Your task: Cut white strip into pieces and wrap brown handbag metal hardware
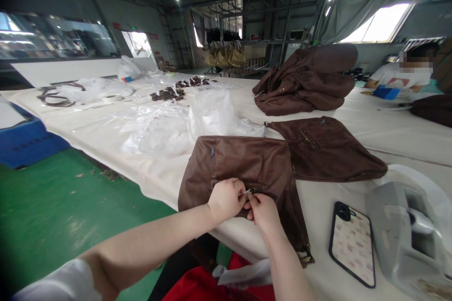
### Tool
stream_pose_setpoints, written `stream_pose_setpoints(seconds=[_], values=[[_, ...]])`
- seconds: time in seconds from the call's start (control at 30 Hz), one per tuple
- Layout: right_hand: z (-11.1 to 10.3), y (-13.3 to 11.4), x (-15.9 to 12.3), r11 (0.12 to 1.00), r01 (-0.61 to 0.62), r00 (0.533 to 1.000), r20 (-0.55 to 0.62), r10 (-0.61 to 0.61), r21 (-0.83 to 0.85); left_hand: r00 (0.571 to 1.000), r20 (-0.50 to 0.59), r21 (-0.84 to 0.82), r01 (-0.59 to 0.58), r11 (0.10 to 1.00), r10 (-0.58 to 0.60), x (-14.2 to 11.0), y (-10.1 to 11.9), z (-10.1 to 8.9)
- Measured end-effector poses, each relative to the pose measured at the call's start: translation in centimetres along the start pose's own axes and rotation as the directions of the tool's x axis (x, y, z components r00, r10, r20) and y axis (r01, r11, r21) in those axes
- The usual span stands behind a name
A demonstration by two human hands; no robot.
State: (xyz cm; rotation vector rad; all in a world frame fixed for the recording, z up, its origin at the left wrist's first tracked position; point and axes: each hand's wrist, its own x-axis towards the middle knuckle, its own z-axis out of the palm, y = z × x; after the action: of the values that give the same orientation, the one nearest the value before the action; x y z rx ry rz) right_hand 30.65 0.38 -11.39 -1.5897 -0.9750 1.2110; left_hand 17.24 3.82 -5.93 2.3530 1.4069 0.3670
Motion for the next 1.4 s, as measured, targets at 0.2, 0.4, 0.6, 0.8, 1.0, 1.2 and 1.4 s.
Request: stream_pose_setpoints(seconds=[0.2,0.4,0.6,0.8,1.0,1.2,1.4], values=[[0.1,0.1,0.4,0.999,0.021,0.999,-0.034,-0.022,-0.027,0.920,-0.055,0.367,-0.344,0.864,0.389,-2.4,-0.7,2.3],[-0.1,-0.4,-0.2,0.999,0.008,1.000,-0.005,-0.007,0.052,0.836,0.100,0.470,-0.518,0.715,0.540,-3.4,-1.0,2.7],[-0.4,-0.6,-1.4,0.993,0.067,0.997,0.022,-0.069,0.096,0.970,0.094,-0.138,-0.213,0.967,0.227,-2.1,-1.3,0.2],[-0.1,-0.1,-1.5,0.979,0.096,0.995,-0.029,-0.092,0.178,0.894,0.430,-0.611,0.393,0.688,-0.128,0.2,-1.3,-1.3],[0.3,-0.6,-2.0,0.976,0.194,0.978,-0.096,-0.184,0.104,0.937,0.337,-0.567,0.281,0.774,-0.093,-0.6,0.3,0.4],[1.0,-1.1,-1.2,0.945,0.316,0.929,-0.176,-0.326,-0.083,0.990,0.092,-0.231,-0.079,0.970,0.103,-0.2,-2.0,2.6],[1.5,-0.6,-1.3,0.938,0.311,0.934,-0.133,-0.332,-0.155,0.987,0.120,-0.136,-0.086,0.987,0.103,-0.3,-2.6,3.1]])
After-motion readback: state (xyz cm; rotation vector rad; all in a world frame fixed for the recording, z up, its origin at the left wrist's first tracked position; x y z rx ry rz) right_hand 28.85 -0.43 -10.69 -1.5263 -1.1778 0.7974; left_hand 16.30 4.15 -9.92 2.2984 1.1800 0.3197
